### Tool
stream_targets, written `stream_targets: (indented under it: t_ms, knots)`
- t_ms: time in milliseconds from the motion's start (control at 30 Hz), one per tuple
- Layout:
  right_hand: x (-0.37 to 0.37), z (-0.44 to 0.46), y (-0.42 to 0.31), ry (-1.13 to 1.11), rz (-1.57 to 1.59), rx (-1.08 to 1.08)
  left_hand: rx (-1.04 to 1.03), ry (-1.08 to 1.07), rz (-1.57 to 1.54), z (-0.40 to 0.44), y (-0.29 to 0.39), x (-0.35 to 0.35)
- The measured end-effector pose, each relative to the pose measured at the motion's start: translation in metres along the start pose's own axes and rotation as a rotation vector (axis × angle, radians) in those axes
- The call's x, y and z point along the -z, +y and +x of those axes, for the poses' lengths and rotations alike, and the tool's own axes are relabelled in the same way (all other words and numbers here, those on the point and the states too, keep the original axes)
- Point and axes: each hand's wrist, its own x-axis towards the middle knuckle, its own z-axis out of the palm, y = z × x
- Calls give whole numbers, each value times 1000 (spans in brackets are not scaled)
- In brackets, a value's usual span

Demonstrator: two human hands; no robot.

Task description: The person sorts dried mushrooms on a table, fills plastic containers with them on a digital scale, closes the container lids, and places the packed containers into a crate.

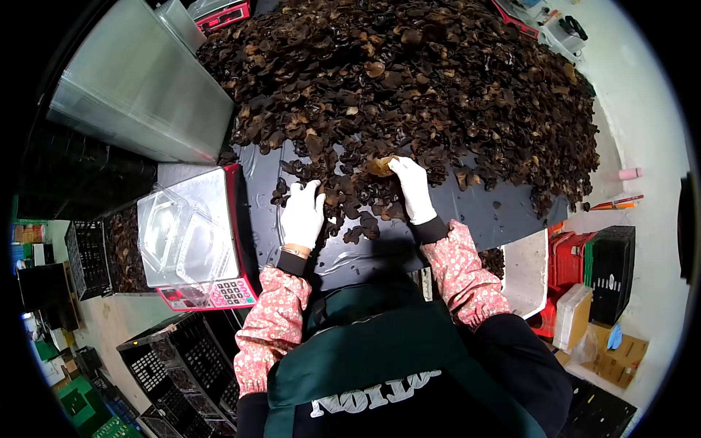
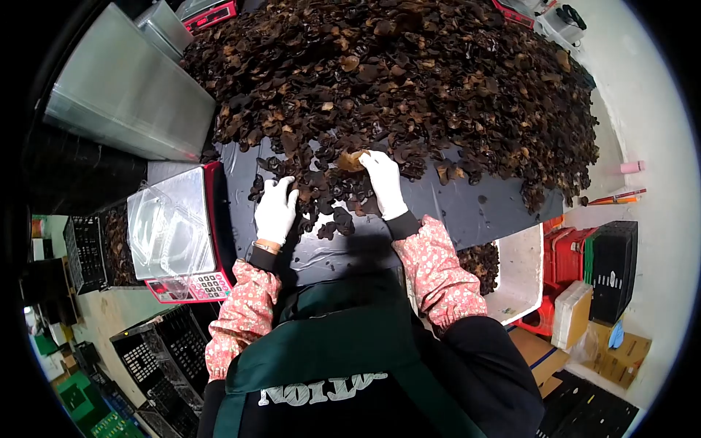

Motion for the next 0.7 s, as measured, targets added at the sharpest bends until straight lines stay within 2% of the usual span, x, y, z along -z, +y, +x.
stream_targets:
  t_ms: [167, 267, 367, 400, 433, 467, 500, 533, 567, 600, 667, 700]
  knots:
    - [8, -8, -15, 41, -9, 49, 6, 72, -119, -1, -7, -3]
    - [24, -16, -30, -45, -80, 109, -5, 99, -184, 0, -16, -6]
    - [71, -44, -50, -155, 126, -81, -6, 37, -177, 4, -19, -4]
    - [91, -56, -55, -109, 63, -89, 5, 19, -138, 3, -10, 4]
    - [118, -67, -55, -62, -130, -44, 16, 2, -98, 3, -2, 12]
    - [144, -83, -63, -41, -148, -87, -19, -29, 6, 4, 3, 17]
    - [175, -99, -66, -13, -303, -89, -64, -83, 108, 5, 10, 23]
    - [220, -113, -44, 42, -696, -84, -108, -136, 210, 5, 14, 26]
    - [252, -129, -41, 27, -940, -167, -158, -107, 238, 4, 13, 21]
    - [266, -140, -50, -22, -1244, -394, -160, -111, 260, 4, 15, 19]
    - [272, -159, -46, -40, -1526, -334, -153, -141, 234, 5, 13, 14]
    - [271, -156, -36, -9, -1339, -240, -152, -140, 232, 8, 12, 12]
